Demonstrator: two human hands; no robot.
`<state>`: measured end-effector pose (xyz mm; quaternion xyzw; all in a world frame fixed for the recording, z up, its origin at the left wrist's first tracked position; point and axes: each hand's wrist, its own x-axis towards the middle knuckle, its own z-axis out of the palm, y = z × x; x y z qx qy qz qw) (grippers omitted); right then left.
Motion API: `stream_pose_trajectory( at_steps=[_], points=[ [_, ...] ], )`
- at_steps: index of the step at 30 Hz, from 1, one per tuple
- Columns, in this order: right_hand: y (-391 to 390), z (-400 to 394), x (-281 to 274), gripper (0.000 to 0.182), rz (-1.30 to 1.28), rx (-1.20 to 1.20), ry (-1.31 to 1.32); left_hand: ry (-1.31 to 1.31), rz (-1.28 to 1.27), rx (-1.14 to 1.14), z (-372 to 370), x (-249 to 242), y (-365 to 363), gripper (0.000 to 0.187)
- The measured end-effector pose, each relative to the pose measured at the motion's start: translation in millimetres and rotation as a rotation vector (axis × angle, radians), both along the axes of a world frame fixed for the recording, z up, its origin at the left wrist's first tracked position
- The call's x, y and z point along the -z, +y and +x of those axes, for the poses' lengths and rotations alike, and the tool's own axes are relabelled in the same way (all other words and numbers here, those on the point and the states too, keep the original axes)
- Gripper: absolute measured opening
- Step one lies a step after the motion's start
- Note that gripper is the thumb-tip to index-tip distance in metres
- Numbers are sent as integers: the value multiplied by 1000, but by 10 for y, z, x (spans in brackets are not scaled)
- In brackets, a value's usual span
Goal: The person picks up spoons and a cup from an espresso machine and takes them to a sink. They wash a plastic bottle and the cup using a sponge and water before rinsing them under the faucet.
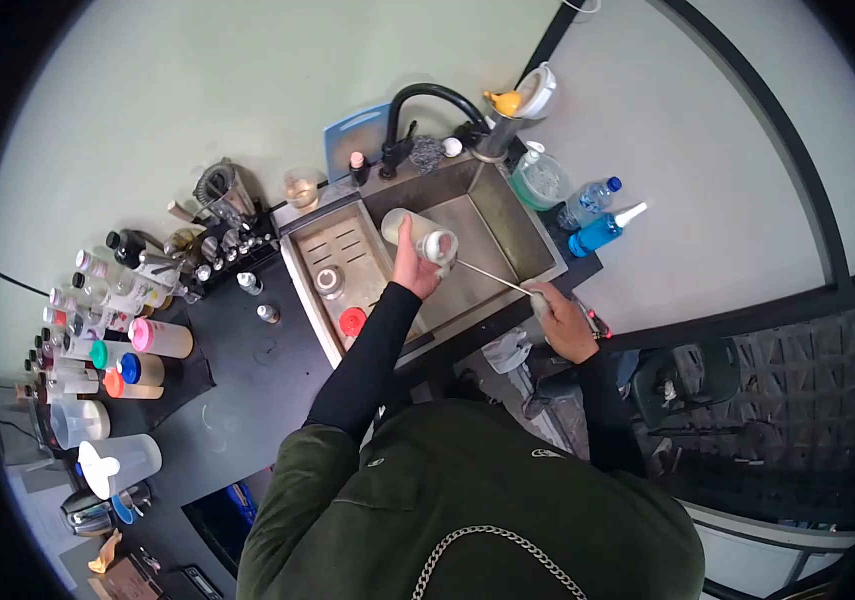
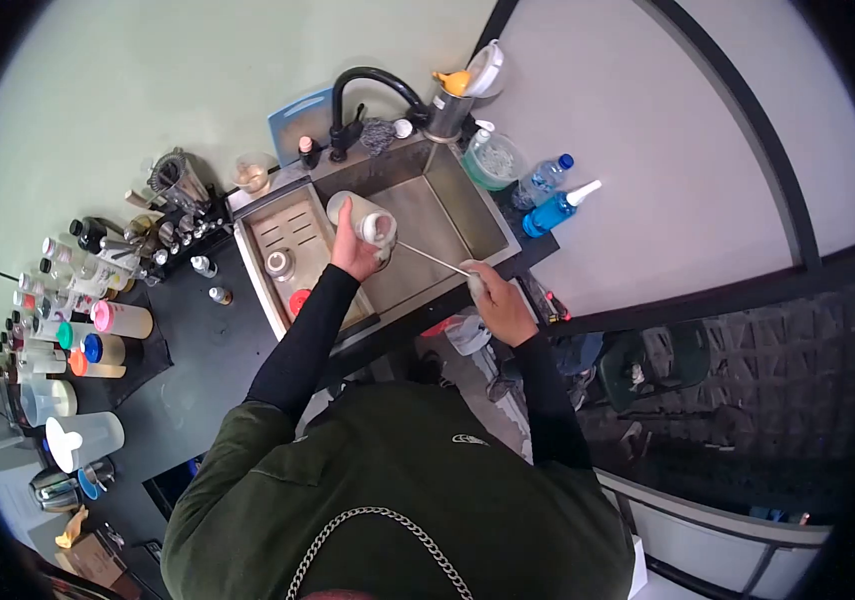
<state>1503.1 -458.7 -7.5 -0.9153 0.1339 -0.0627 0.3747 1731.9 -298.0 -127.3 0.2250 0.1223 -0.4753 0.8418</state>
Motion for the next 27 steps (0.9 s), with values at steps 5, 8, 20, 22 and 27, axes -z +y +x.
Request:
stream_pose_trajectory(
  at_steps=[5, 8, 20, 22, 27],
  points=[
    [-357, -96, -49, 32, -212, -79, -282, 12, -9, -89, -96, 19, -328, 76],
    [-622, -34, 96, 32, -314, -135, -316, -104, -92, -53, -291, 18, -529, 75],
    [-1531, 74, 640, 45, -471, -312, -645, -281, 86, -491, -1206, -571, -1457, 54],
    [-1599, 95, 670, 36, -434, -329, -618, -272, 123, -458, -1297, -569, -1557, 50],
    [-1735, 249, 814, 15, -329, -453, -538, -452, 328, -462, -1416, -582, -1874, 45]
  ],
)
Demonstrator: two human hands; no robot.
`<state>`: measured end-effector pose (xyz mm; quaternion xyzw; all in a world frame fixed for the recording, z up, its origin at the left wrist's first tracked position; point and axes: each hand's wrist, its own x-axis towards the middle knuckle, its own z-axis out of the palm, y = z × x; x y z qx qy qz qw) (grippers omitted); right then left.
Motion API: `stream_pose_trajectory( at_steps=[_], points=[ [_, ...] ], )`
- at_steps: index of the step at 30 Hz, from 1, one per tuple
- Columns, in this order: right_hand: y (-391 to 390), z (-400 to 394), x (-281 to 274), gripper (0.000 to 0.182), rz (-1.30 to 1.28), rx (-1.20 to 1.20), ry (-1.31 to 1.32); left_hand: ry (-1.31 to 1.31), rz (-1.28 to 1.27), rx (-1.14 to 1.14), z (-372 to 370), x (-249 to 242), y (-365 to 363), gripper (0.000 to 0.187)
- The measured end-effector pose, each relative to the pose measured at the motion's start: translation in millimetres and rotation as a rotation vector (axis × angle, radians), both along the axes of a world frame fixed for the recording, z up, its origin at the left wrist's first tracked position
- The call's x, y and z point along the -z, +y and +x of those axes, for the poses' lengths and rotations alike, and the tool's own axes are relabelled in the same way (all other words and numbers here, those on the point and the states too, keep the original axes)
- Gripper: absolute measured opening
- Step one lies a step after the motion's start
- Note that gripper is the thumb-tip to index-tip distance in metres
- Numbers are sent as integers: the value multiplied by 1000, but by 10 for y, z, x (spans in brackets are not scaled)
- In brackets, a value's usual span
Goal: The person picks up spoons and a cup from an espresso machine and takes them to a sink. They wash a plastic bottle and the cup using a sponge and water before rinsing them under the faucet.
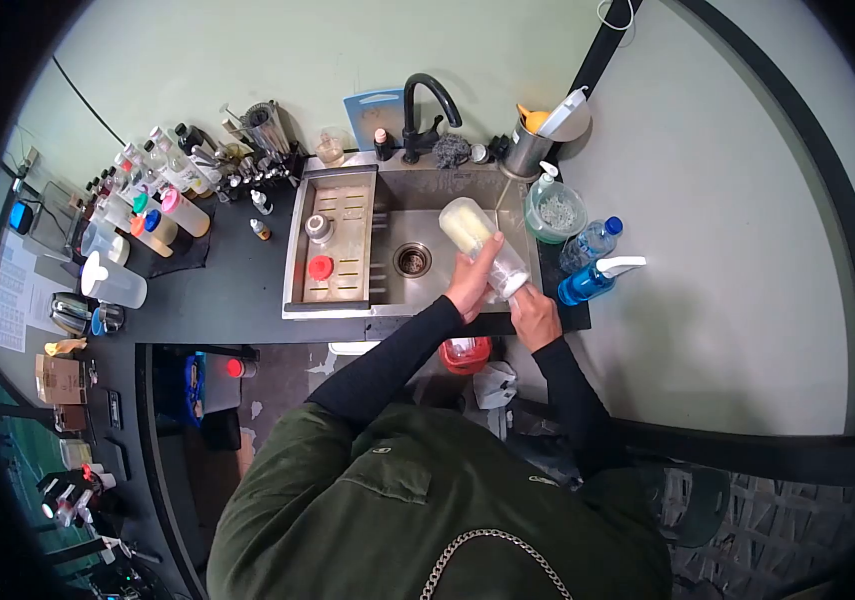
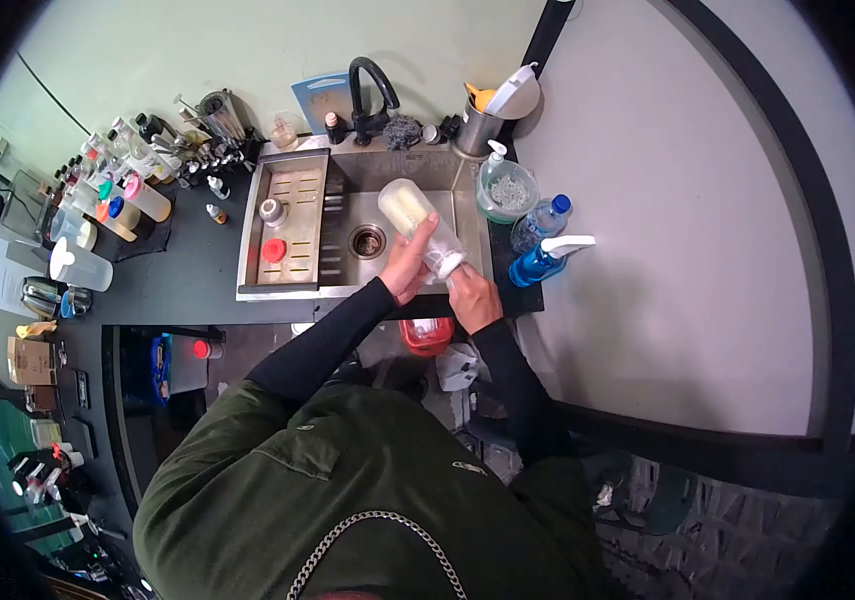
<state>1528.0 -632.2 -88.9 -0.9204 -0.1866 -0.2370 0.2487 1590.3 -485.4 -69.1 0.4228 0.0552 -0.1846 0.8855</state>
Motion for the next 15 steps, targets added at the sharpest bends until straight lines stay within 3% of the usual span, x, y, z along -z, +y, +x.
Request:
stream_pose_trajectory(
  at_steps=[2, 4, 7, 9, 11, 12, 15],
  points=[
    [11, 2, 66, 14, 79, -42, -12, 3, 32, 43, 12, 8, -1, 45],
    [9, -2, 274, 13, 680, -26, 489, 36, 19, 25, 8, 97, -31, 47],
    [-3, 145, 185, 17, 677, 9, 438, -98, 145, -98, 63, 143, -132, 50],
    [25, 157, 103, 20, 680, 52, 406, -65, 60, -139, 177, 176, -144, 47],
    [70, 108, 82, 23, 687, 114, 376, 6, -17, 104, 280, 213, -39, 45],
    [23, 143, 83, 24, 353, 184, 249, 56, -40, 80, 308, 140, -28, 38],
    [54, 259, 100, 23, 180, 201, 215, 124, -61, 128, 432, 184, -10, 35]
  ],
)
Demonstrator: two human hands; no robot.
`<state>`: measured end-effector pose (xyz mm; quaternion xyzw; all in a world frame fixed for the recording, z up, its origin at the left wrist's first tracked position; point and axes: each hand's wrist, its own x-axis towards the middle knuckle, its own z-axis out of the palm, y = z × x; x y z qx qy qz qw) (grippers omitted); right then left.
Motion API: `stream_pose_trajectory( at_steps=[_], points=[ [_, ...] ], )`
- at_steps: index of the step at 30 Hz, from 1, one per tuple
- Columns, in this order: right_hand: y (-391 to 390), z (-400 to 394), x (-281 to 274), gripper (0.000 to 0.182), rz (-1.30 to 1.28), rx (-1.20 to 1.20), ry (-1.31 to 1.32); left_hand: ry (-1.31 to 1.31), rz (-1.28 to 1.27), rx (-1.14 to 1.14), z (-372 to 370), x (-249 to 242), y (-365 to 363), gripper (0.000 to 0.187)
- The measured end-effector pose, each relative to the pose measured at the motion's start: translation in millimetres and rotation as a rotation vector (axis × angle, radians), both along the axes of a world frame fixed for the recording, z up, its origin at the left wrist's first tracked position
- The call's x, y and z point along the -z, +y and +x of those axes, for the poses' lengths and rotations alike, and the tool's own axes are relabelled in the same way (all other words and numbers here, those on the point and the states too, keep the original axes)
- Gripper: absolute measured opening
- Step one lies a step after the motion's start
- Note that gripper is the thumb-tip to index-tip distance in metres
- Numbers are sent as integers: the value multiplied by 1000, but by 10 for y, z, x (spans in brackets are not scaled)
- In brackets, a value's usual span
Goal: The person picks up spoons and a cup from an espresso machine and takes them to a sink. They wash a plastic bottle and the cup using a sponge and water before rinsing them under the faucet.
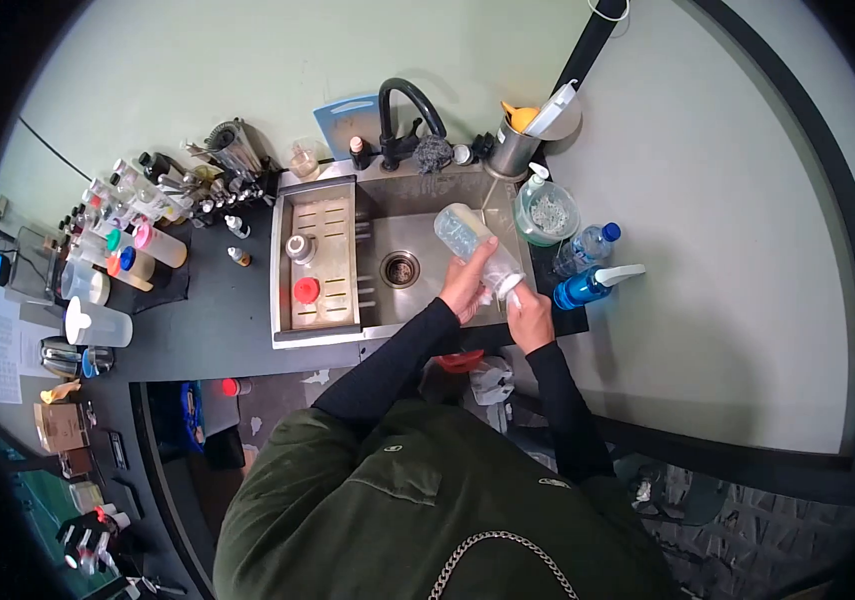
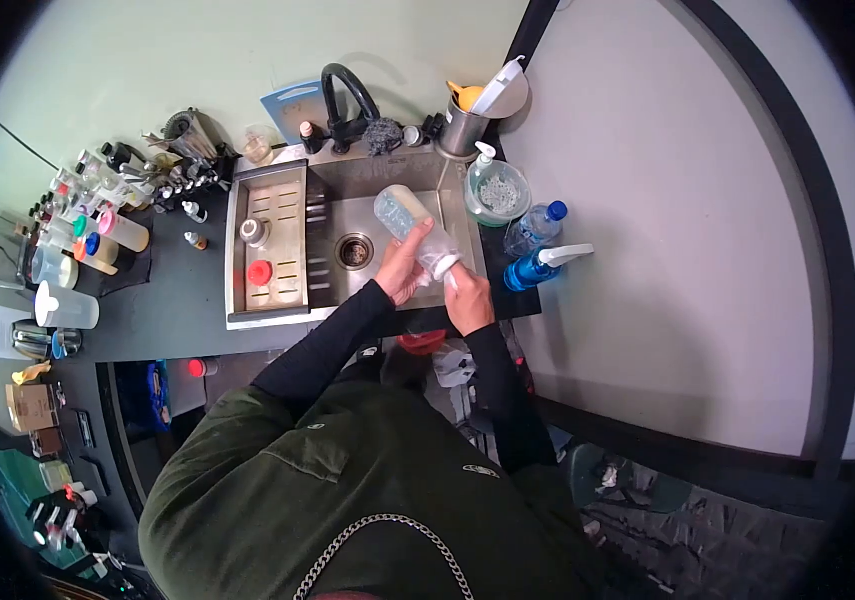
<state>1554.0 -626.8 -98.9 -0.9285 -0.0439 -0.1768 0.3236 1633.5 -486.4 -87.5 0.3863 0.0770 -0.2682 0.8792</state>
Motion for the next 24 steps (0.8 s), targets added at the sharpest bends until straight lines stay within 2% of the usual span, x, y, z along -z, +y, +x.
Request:
stream_pose_trajectory(
  at_steps=[1, 3, 4, 6, 7, 8, 10, 11, 12, 14, 15, 16, 18, 19, 21, 22, 24],
  points=[
    [26, 49, -8, 23, -8, 3, 9, 9, -8, 3, 43, 41, 25, 35],
    [87, 157, -17, 16, 493, -15, 374, 39, 31, -22, 145, 151, 101, 35],
    [49, 198, -15, 16, 484, -11, 381, 47, 22, -21, 212, 210, 139, 35],
    [-35, 268, -50, 16, 1648, -68, 850, 0, -115, -89, 349, 272, 235, 46],
    [81, 257, -68, 27, 1602, 84, 814, -33, -142, -98, 433, 273, 279, 58],
    [128, 276, -44, 27, 1590, 89, 822, -26, -152, -105, 500, 278, 313, 58],
    [178, 349, 42, 32, 919, 77, 620, -15, -66, -144, 589, 105, 415, 63],
    [219, 439, 138, 34, 199, -11, 98, 27, -131, -122, 704, 178, 452, 58],
    [244, 494, 128, 34, 194, -12, 109, 37, -134, -125, 786, 212, 454, 58],
    [305, 541, 113, 36, -31, -39, 46, 112, -234, -154, 876, 286, 472, 53],
    [358, 557, 117, 36, -82, -12, 108, 113, -197, -151, 882, 253, 441, 46],
    [352, 600, 220, 36, -81, -12, 113, 118, -196, -152, 897, 280, 417, 46],
    [351, 642, 395, 30, 335, -1, 295, 78, -137, -151, 892, 364, 372, 45],
    [299, 645, 367, 30, 336, 4, 301, 66, -178, -131, 915, 422, 389, 48],
    [183, 656, 220, 18, 1619, 55, 905, 84, -172, -152, 921, 396, 437, 48],
    [249, 664, 178, 18, 1620, 60, 905, 96, -171, -183, 929, 358, 444, 49],
    [402, 622, 147, 13, 1638, 251, 690, 84, -153, -158, 913, 381, 393, 49]
  ],
)
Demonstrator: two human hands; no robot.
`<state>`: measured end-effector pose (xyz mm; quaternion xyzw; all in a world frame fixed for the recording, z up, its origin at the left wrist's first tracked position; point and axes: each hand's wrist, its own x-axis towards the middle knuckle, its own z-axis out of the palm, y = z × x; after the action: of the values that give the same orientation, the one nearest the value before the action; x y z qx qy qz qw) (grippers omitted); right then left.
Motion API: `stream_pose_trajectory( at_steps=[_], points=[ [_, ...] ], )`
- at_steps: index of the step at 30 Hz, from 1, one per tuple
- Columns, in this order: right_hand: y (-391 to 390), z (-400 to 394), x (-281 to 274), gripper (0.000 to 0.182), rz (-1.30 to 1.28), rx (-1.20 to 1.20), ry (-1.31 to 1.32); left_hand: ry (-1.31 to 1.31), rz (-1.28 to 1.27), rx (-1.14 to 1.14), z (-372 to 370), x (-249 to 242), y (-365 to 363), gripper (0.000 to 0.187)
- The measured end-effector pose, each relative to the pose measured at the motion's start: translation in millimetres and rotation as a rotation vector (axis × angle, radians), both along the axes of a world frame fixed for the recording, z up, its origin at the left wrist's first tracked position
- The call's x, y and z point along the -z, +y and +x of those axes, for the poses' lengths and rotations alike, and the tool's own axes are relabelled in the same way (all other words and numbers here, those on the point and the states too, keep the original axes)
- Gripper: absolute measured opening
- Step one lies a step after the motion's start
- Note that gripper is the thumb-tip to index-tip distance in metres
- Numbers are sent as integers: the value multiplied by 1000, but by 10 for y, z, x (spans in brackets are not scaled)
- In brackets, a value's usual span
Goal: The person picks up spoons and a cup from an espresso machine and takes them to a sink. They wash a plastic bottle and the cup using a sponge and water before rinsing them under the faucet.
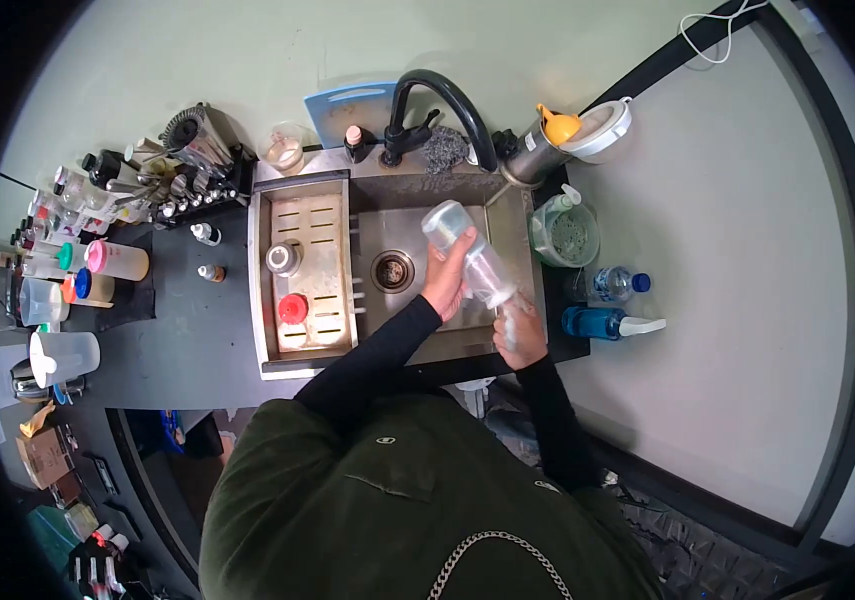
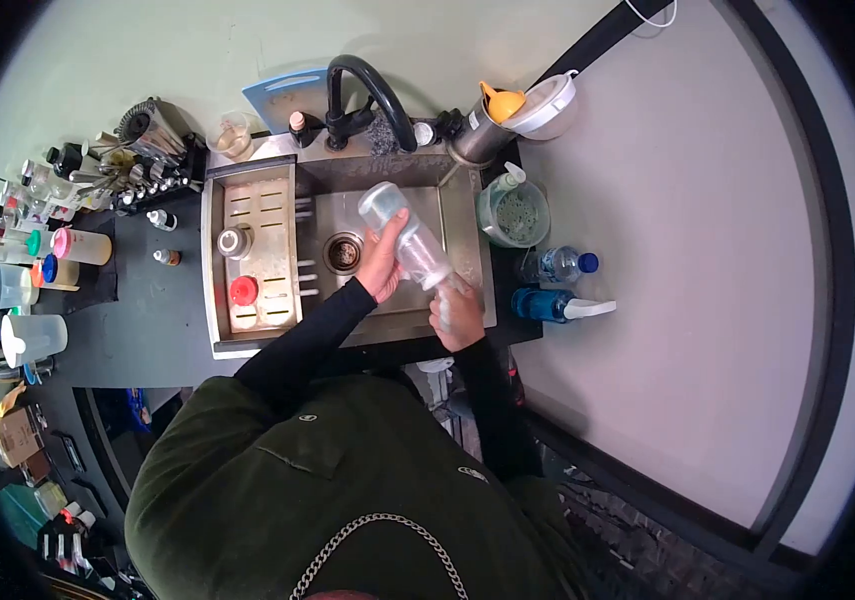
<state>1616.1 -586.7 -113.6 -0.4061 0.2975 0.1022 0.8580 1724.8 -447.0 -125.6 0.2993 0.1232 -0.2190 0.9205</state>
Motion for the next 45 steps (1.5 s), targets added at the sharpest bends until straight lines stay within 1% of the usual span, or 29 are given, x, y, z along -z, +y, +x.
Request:
stream_pose_trajectory(
  at_steps=[2, 4, 6, 8, 9, 11, 12, 13, 15, 17, 18, 20, 21, 22, 23, 24, 25, 27, 29, 30, 32, 33, 35, 36, 38, 39, 41, 43, 45],
  points=[
    [-53, -28, 188, 15, 7, 47, -66, 15, -20, 18, -27, -29, -60, 50],
    [52, -7, 180, 19, -1771, -112, -492, 19, -11, 19, -31, -9, -121, 52],
    [42, -72, 121, 24, -1680, -190, -381, -73, 118, -6, -54, 33, -170, 54],
    [-8, -100, 102, 23, -1630, -405, -555, -48, 110, 43, -52, 108, -122, 54],
    [-35, -114, 119, 23, -1627, -403, -551, -24, 104, 101, -59, 114, -82, 55],
    [-93, -143, 163, 18, -1057, -467, -181, -20, 120, 93, -94, 113, -48, 55],
    [-81, -149, 165, 18, -1058, -457, -179, -21, 133, 81, -87, 88, -44, 55],
    [-60, -163, 168, 17, -685, -278, -35, -23, 133, 90, -74, 66, -44, 55],
    [8, -174, 196, 16, -315, -109, 108, -76, 142, 75, -85, 46, -64, 56],
    [163, -126, 281, 15, -1489, -60, -312, -123, 218, 50, -104, 21, -112, 57],
    [161, -140, 306, 15, -1488, -58, -312, -173, 295, 27, -104, 21, -145, 58],
    [112, -219, 334, 17, -1695, -332, -319, -168, 331, -6, -72, 57, -125, 55],
    [96, -224, 266, 17, -1696, -335, -315, -149, 266, 97, -31, 97, -32, 53],
    [87, -189, 141, 17, -1410, -359, -273, -132, 199, 200, -6, 88, 15, 50],
    [91, -164, 76, 18, -1124, -370, -231, -76, 214, 133, -33, 58, -11, 46],
    [130, -168, 99, 18, -1124, -362, -227, -78, 215, 141, -49, 30, -14, 46],
    [188, -165, 146, 18, -903, -154, -130, -69, 216, 129, -57, 3, -19, 46],
    [254, -146, 244, 18, -683, 42, -40, -57, 238, 109, -86, -16, -60, 54],
    [280, -82, 356, 16, -1696, 106, -347, -89, 289, 68, -74, -10, -125, 59],
    [241, -121, 381, 16, -1696, 103, -346, -108, 345, 35, -91, 1, -136, 63],
    [121, -250, 407, 20, -1760, -347, -368, -96, 329, 115, -54, 88, -77, 66],
    [110, -257, 323, 20, -1757, -346, -364, -89, 311, 197, -43, 127, -38, 69],
    [103, -202, 71, 18, -1201, -352, -264, -80, 305, 200, -34, 117, -1, 69],
    [115, -197, 91, 18, -1204, -350, -264, -69, 298, 200, -30, 115, -1, 69],
    [191, -191, 161, 16, -968, -179, -145, -74, 266, 193, -40, 145, -36, 69],
    [226, -169, 164, 16, -972, -176, -147, -80, 237, 183, -22, 147, -60, 69],
    [273, -185, 160, 15, -1518, -94, -338, -93, 212, 177, -25, 164, -102, 68],
    [277, -230, 156, 16, -1611, -156, -334, -107, 195, 174, -38, 122, -108, 66],
    [276, -233, 153, 16, -1702, -216, -328, -67, 298, 146, -69, 68, -112, 62]
  ],
)
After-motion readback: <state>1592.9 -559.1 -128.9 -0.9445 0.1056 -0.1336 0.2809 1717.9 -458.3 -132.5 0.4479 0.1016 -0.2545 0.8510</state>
